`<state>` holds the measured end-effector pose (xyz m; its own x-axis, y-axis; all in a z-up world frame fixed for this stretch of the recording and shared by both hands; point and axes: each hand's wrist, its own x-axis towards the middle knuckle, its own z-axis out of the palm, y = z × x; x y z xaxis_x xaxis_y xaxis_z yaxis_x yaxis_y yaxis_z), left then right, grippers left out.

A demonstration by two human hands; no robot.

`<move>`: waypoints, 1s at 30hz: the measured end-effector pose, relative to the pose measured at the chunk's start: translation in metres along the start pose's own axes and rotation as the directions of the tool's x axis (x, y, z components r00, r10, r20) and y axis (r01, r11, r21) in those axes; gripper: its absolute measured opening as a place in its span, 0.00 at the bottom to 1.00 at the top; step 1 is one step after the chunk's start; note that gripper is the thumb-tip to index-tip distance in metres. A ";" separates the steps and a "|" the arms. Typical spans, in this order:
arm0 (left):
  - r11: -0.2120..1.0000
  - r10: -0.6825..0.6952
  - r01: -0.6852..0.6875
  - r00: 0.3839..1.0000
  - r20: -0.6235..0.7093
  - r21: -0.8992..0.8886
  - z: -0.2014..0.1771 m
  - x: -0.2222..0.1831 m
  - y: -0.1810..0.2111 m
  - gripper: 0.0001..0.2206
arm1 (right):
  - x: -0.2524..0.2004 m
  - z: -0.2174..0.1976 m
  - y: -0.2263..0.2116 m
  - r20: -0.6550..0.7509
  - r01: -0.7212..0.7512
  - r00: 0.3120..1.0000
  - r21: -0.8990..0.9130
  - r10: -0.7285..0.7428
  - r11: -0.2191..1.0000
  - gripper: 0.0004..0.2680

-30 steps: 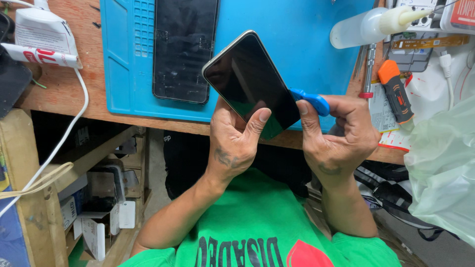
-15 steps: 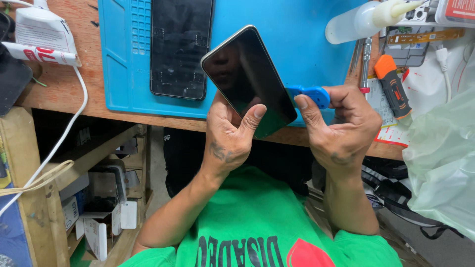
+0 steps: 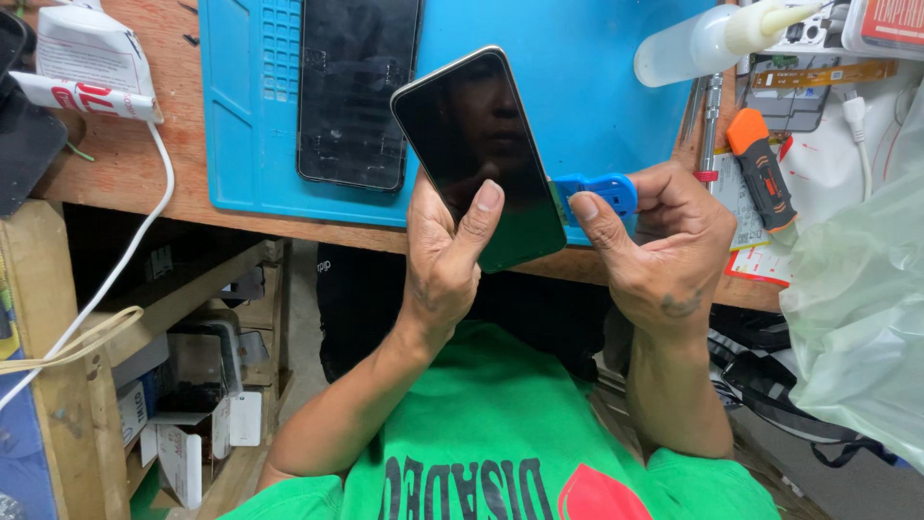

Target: The person holds a smartphone and repeatedly applies a clear liquid from a squeeze bottle along the screen edges, then uses a blue plastic pry tool to press and slide along the seams. The person rotates the phone to treat different sides and continues the cycle of applying liquid and pressing the edges.

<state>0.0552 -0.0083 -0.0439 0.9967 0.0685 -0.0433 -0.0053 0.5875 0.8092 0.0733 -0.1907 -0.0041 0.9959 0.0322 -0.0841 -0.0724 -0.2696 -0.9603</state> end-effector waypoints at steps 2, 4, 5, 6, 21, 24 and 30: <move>0.999 -0.024 0.025 1.000 -0.016 0.028 0.002 -0.002 0.003 0.20 | 0.001 0.000 0.000 0.013 -0.011 1.000 0.031 0.011 0.999 0.07; 0.998 -0.026 0.027 0.999 -0.026 0.050 0.003 -0.003 0.006 0.19 | 0.001 -0.001 0.000 0.024 -0.008 1.000 0.041 0.007 0.999 0.07; 0.998 -0.015 0.017 0.999 -0.029 0.058 0.004 -0.003 0.007 0.19 | 0.000 -0.002 0.000 0.027 0.001 1.000 0.037 -0.002 0.999 0.07; 0.997 -0.018 0.020 0.999 -0.031 0.070 0.005 -0.003 0.007 0.19 | -0.001 -0.002 0.000 0.030 0.010 0.999 0.033 -0.011 0.999 0.07; 0.988 -0.025 0.032 0.998 -0.051 0.149 0.010 0.001 0.012 0.23 | -0.017 0.001 -0.010 0.015 0.080 0.997 -0.004 -0.080 0.997 0.08; 0.980 -0.045 0.055 0.997 -0.058 0.192 0.011 0.002 0.014 0.27 | -0.013 -0.003 -0.009 0.041 0.055 0.998 0.046 -0.057 0.997 0.07; 0.940 0.075 -0.047 0.995 -0.071 0.338 0.015 0.000 0.015 0.35 | -0.013 -0.010 -0.006 0.063 0.006 0.998 0.059 -0.009 0.998 0.10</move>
<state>0.0561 -0.0113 -0.0226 0.9853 0.1695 -0.0238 -0.0244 0.2769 0.9606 0.0608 -0.1995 0.0057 0.9912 0.0953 -0.0918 -0.0699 -0.2118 -0.9748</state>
